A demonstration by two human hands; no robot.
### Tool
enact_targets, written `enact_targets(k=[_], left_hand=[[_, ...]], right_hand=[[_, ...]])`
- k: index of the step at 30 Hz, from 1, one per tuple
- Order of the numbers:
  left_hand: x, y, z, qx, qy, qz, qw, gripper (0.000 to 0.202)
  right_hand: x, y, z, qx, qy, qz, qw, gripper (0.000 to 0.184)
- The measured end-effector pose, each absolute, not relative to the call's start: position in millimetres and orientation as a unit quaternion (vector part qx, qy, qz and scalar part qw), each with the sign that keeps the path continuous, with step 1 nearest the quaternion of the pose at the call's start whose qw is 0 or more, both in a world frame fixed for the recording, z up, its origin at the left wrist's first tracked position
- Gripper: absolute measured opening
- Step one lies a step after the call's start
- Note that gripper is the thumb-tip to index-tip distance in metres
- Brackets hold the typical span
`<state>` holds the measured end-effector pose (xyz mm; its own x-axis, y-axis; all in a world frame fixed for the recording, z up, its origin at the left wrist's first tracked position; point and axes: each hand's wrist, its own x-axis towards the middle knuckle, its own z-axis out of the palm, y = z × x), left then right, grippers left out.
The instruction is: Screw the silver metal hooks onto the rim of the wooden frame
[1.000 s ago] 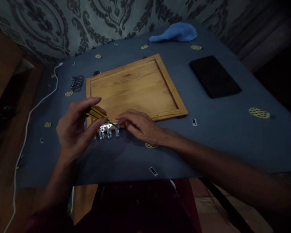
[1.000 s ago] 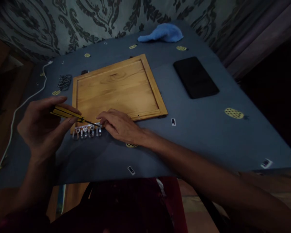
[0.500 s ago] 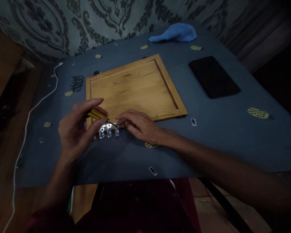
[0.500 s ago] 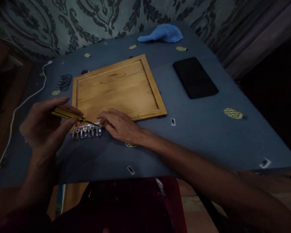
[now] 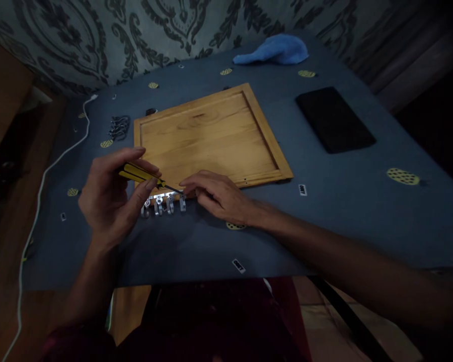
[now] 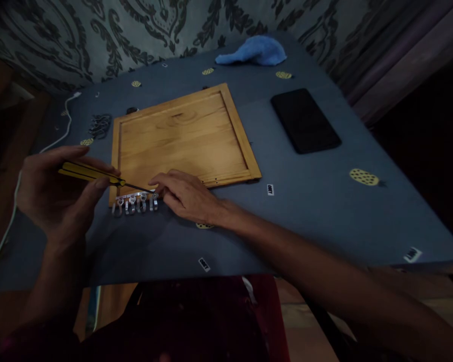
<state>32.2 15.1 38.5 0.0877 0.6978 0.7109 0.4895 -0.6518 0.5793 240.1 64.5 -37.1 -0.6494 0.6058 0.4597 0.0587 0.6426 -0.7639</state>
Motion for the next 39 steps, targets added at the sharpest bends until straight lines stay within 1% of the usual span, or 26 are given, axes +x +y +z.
enact_targets(k=[11,16,21,24,28,32,33,35,39], left_hand=[[27,11,37,0.744,0.470,0.466,0.094,0.045],[23,14,33,0.757,0.452,0.464,0.083,0.051],[23,14,35,0.762,0.448,0.457,0.098,0.050],[32,12,39,0.740,0.444,0.484,0.147,0.043],[54,8,42,0.659,0.430,0.555,0.269,0.019],[74,10,40,0.581,0.407,0.610,0.354,0.007],[77,13,39,0.562,0.399,0.625,0.365,0.010],[82,18,37,0.534,0.386,0.652,0.375,0.022],[88,30,38,0.513,0.380,0.656,0.402,0.040]], right_hand=[[240,64,-37,-0.202,-0.830,0.370,0.365,0.034],[240,65,-38,-0.205,-0.832,0.363,0.366,0.035],[240,65,-38,-0.200,-0.832,0.365,0.366,0.035],[239,65,-36,-0.206,-0.830,0.373,0.360,0.035],[240,64,-34,-0.210,-0.834,0.367,0.355,0.033],[240,65,-33,-0.214,-0.839,0.358,0.348,0.033],[240,65,-33,-0.216,-0.840,0.357,0.348,0.033],[240,65,-33,-0.216,-0.841,0.355,0.346,0.033],[240,65,-34,-0.213,-0.837,0.360,0.354,0.033]])
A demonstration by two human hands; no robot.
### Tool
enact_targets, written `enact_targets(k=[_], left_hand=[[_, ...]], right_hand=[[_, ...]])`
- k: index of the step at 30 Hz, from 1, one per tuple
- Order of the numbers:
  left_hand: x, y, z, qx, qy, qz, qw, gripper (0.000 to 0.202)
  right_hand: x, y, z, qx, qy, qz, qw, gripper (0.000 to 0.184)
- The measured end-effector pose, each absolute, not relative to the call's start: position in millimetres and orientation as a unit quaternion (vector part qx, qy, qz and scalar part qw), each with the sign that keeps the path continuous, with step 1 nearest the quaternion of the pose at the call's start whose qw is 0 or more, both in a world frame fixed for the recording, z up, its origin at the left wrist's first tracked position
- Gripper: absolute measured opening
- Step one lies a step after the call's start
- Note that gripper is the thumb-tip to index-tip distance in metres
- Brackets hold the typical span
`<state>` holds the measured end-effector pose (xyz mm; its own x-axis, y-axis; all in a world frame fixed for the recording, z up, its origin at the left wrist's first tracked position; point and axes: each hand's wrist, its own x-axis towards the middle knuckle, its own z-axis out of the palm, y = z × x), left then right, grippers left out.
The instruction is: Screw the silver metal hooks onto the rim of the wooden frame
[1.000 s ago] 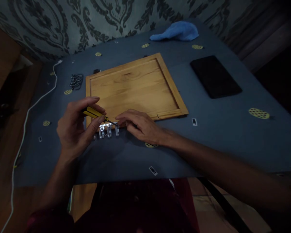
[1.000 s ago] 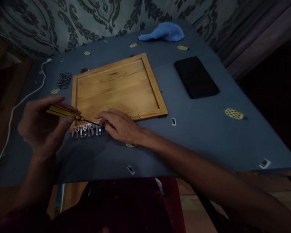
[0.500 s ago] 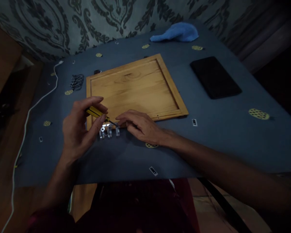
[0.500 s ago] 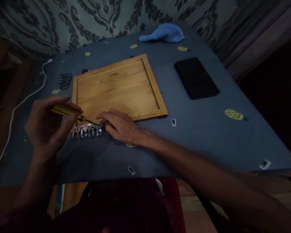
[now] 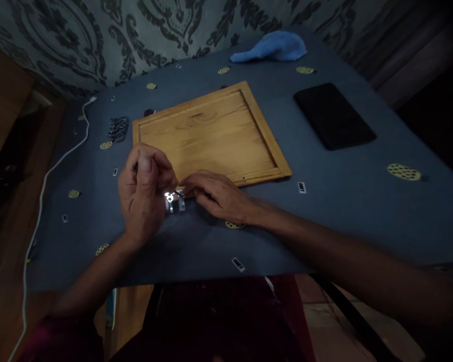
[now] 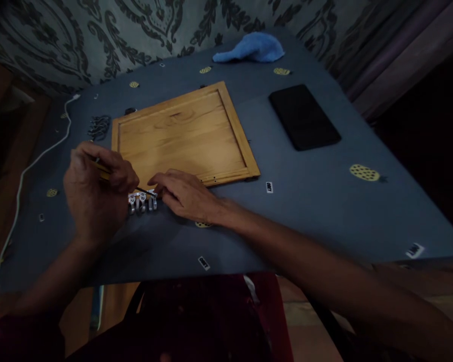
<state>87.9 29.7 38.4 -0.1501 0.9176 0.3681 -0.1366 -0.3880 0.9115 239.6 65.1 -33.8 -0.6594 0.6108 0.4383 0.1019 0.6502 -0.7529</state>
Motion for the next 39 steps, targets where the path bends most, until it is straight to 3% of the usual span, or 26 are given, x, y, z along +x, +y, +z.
enact_targets(k=[13,25,39], left_hand=[[98,37,50,0.489,0.361,0.626,0.487,0.073],[84,30,62,0.502,0.356,0.657,0.435,0.058],[82,29,51,0.519,0.367,0.641,0.430,0.058]], right_hand=[[240,65,-34,-0.211,-0.836,0.373,0.342,0.030],[239,68,-36,-0.209,-0.804,0.406,0.382,0.032],[239,68,-36,-0.204,-0.806,0.404,0.381,0.032]])
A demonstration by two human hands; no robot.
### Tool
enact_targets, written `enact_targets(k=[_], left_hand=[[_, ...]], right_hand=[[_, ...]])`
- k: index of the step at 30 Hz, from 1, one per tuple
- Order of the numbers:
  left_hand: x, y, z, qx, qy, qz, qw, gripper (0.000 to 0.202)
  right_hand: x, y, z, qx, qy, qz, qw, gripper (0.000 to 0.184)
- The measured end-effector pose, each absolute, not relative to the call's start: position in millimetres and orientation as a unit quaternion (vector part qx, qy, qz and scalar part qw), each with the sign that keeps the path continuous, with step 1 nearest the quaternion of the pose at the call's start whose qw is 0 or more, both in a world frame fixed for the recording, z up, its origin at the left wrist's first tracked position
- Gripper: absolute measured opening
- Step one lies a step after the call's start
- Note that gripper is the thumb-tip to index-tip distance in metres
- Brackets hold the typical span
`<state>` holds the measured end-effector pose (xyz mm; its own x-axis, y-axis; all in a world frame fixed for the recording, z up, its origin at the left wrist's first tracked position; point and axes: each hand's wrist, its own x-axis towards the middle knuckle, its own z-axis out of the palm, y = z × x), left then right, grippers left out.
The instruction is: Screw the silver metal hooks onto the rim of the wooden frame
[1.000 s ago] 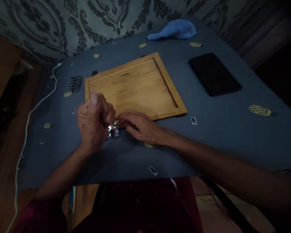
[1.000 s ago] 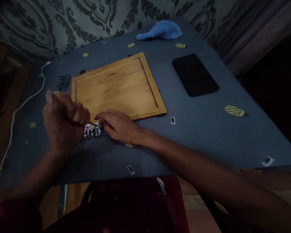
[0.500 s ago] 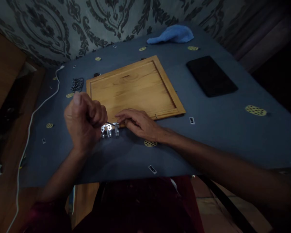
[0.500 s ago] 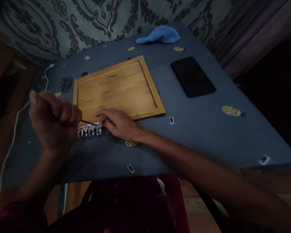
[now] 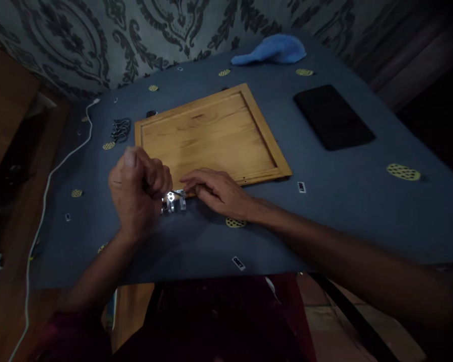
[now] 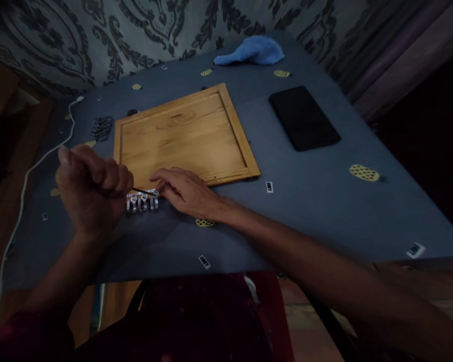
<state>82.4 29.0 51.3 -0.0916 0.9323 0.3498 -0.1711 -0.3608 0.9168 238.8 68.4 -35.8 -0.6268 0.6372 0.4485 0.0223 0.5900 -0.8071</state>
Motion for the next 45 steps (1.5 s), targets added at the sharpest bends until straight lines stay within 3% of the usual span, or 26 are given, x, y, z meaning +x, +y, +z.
enact_targets(k=[7,19,35,45], left_hand=[[87,28,51,0.522,0.368,0.633,0.438,0.056],[90,30,55,0.505,0.366,0.638,0.452,0.018],[78,44,52,0.557,0.334,0.571,0.502,0.024],[70,39,53,0.636,0.303,0.478,0.525,0.013]], right_hand=[[239,69,-37,-0.208,-0.808,0.404,0.374,0.031],[240,68,-35,-0.211,-0.820,0.398,0.354,0.033],[240,67,-34,-0.211,-0.827,0.383,0.355,0.028],[241,68,-37,-0.199,-0.830,0.377,0.359,0.024]])
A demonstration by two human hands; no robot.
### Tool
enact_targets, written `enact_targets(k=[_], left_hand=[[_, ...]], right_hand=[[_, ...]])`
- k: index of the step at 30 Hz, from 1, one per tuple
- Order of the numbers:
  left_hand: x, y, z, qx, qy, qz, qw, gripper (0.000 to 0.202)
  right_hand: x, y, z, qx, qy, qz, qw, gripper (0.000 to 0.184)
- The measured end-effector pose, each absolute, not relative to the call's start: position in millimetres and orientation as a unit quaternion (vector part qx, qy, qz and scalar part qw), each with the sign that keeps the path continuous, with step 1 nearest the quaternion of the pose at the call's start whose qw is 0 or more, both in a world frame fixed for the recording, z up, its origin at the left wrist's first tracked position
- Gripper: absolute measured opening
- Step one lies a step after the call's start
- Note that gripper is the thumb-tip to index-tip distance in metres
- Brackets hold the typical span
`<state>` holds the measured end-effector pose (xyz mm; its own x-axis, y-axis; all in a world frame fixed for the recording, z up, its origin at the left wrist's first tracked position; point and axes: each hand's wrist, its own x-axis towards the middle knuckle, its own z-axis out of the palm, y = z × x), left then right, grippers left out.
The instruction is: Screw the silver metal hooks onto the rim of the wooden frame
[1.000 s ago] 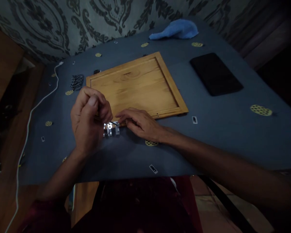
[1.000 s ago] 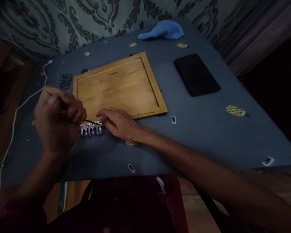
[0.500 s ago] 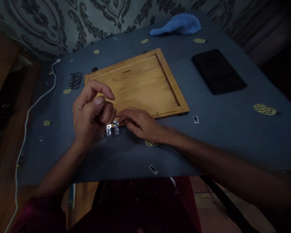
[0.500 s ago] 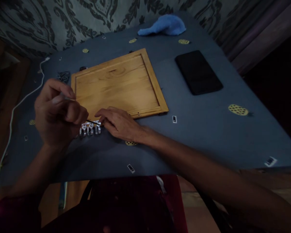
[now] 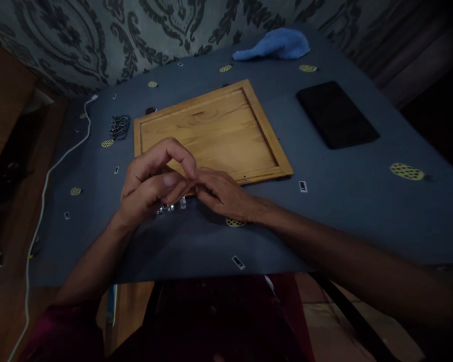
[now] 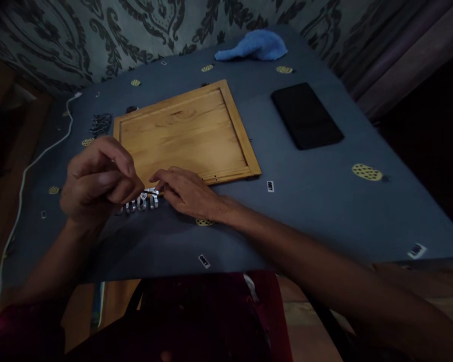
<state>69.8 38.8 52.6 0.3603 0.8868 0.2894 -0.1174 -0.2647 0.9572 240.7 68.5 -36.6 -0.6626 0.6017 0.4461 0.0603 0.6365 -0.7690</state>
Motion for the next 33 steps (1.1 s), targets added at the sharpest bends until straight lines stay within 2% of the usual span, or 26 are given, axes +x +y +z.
enact_targets(k=[6,10,14,33], left_hand=[[56,48,64,0.576,0.228,0.599,0.508,0.008],[58,40,69,0.532,0.294,0.625,0.489,0.010],[72,31,67,0.506,0.345,0.629,0.479,0.007],[77,32,56,0.498,0.352,0.633,0.477,0.013]], right_hand=[[239,67,-36,-0.208,-0.822,0.396,0.352,0.033],[239,68,-36,-0.206,-0.824,0.390,0.357,0.033],[239,69,-37,-0.204,-0.829,0.380,0.356,0.032],[239,69,-38,-0.201,-0.826,0.377,0.366,0.031]])
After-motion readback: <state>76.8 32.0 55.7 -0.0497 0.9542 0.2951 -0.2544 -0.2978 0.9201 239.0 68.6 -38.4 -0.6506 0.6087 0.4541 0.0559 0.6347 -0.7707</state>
